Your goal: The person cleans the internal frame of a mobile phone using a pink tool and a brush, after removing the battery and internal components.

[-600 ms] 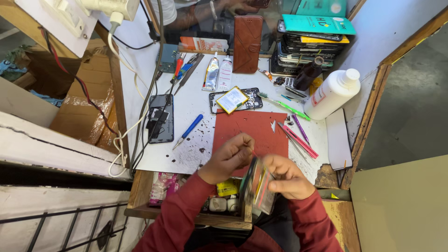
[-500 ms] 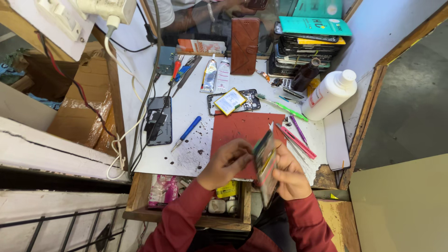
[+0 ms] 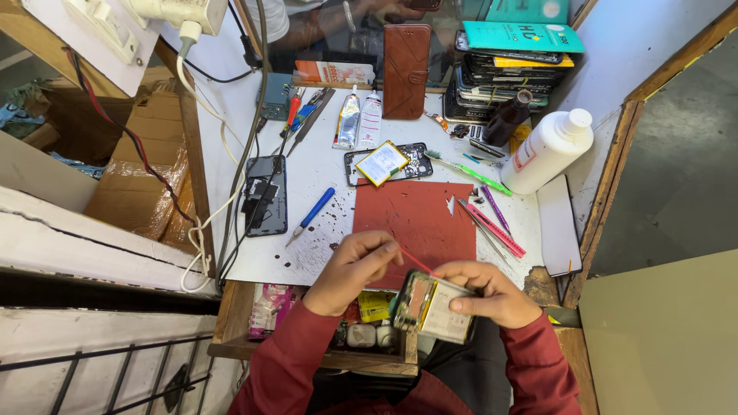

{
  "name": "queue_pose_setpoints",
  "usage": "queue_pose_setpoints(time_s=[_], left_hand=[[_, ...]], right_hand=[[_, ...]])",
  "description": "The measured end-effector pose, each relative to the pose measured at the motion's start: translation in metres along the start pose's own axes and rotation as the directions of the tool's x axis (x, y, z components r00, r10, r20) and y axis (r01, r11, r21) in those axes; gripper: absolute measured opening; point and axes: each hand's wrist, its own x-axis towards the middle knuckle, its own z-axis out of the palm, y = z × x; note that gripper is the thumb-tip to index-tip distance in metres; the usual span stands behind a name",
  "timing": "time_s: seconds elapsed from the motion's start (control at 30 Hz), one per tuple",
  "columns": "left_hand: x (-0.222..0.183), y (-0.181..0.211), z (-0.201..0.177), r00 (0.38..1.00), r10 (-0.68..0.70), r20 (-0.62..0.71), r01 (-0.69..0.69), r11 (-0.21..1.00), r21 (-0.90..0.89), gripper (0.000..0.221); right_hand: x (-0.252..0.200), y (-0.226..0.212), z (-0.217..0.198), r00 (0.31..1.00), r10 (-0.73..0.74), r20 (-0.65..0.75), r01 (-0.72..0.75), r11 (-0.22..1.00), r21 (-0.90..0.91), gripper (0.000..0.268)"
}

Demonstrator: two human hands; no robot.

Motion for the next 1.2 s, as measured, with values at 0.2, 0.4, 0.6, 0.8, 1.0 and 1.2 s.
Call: queue_pose_setpoints(time_s=[0.2, 0.4, 0.6, 0.8, 1.0, 1.2], left_hand=[[0.043, -0.014, -0.013, 0.913, 0.296, -0.281, -0.084, 0.81, 0.58, 0.023], [0.065, -0.009, -0.054, 0.791, 0.453, -0.411, 0.255, 0.367, 0.895, 0.016], [0.058, -0.005, -0.051, 0.771, 0.395, -0.499, 0.391, 0.324, 0.861, 0.027], [0.092, -0.005, -0.067, 0.737, 0.548, -0.395, 0.329, 0.22, 0.918, 0.038], [0.127, -0.016, -0.067, 0.747, 0.522, -0.411, 0.392, 0.154, 0.907, 0.043], [0.15, -0.014, -0.056, 0.737, 0.503, -0.451, 0.47, 0.098, 0.877, 0.033]], right_hand=[[0.007, 0.014, 0.03, 0.962, -0.126, -0.242, 0.172, 0.969, 0.177, 0.05], [0.026, 0.01, 0.045, 0.813, -0.099, -0.573, 0.199, 0.973, 0.114, 0.05], [0.026, 0.018, 0.041, 0.73, -0.134, -0.67, 0.267, 0.959, 0.098, 0.05], [0.019, 0.015, 0.04, 0.697, -0.133, -0.705, 0.262, 0.962, 0.077, 0.05], [0.011, 0.015, 0.042, 0.684, -0.093, -0.724, 0.262, 0.957, 0.124, 0.051], [0.012, 0.018, 0.042, 0.669, -0.102, -0.737, 0.25, 0.964, 0.093, 0.052]])
